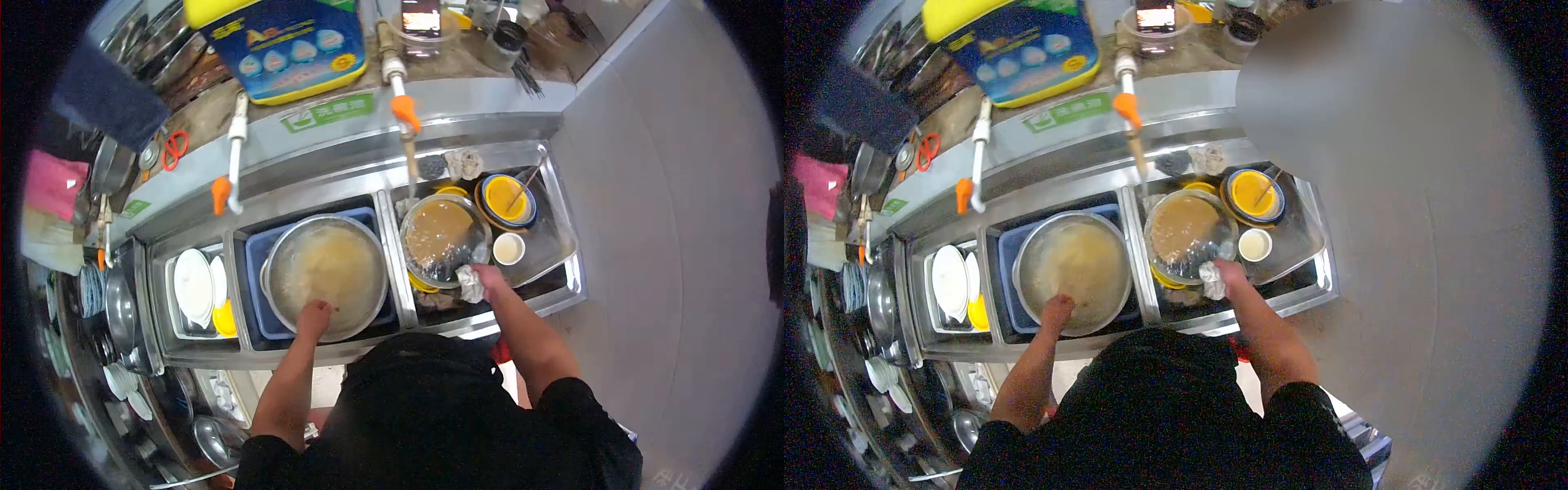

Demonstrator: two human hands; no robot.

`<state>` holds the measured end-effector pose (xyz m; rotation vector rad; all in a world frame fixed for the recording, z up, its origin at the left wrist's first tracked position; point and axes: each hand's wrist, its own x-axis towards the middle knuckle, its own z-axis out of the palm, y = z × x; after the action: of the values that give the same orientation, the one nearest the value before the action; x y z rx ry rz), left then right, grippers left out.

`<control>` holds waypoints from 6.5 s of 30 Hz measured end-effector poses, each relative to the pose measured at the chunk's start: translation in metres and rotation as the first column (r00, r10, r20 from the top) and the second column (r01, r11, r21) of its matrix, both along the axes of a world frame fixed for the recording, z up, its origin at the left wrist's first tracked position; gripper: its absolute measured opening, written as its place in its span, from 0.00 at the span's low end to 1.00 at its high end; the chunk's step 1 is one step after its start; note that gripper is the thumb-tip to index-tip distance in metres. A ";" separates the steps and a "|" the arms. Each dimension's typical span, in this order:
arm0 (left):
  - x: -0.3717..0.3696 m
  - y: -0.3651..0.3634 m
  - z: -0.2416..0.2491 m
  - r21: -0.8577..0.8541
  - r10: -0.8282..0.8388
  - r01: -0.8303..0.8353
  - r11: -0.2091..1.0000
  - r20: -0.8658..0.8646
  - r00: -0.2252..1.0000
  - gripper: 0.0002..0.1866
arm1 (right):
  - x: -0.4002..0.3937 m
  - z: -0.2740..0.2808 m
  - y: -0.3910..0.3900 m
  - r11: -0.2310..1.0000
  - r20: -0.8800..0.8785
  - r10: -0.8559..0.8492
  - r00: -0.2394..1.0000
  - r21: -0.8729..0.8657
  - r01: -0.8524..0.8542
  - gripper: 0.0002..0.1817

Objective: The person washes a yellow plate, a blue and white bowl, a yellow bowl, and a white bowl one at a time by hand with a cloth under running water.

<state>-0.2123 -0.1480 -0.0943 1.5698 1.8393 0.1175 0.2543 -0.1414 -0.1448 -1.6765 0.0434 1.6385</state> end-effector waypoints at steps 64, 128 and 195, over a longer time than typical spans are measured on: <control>0.152 0.079 0.043 -0.500 0.393 -0.029 0.866 0.641 0.659 0.25 | 0.036 0.181 0.136 0.295 0.936 0.314 -0.161 -0.257 -0.920 0.09; 0.204 0.159 0.024 -0.458 0.491 -0.290 0.840 0.870 0.048 0.22 | -0.099 0.165 0.091 0.033 0.987 -0.115 0.114 0.119 -0.992 0.19; 0.186 0.155 0.066 -0.495 0.500 -0.069 0.866 0.861 0.096 0.22 | -0.048 0.143 0.160 0.641 0.489 0.348 0.800 0.498 -0.584 0.22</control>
<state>-0.0259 0.0066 -0.0283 0.4480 0.8850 0.7991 0.2061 0.0184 -0.0020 -1.4559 -1.1154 1.4258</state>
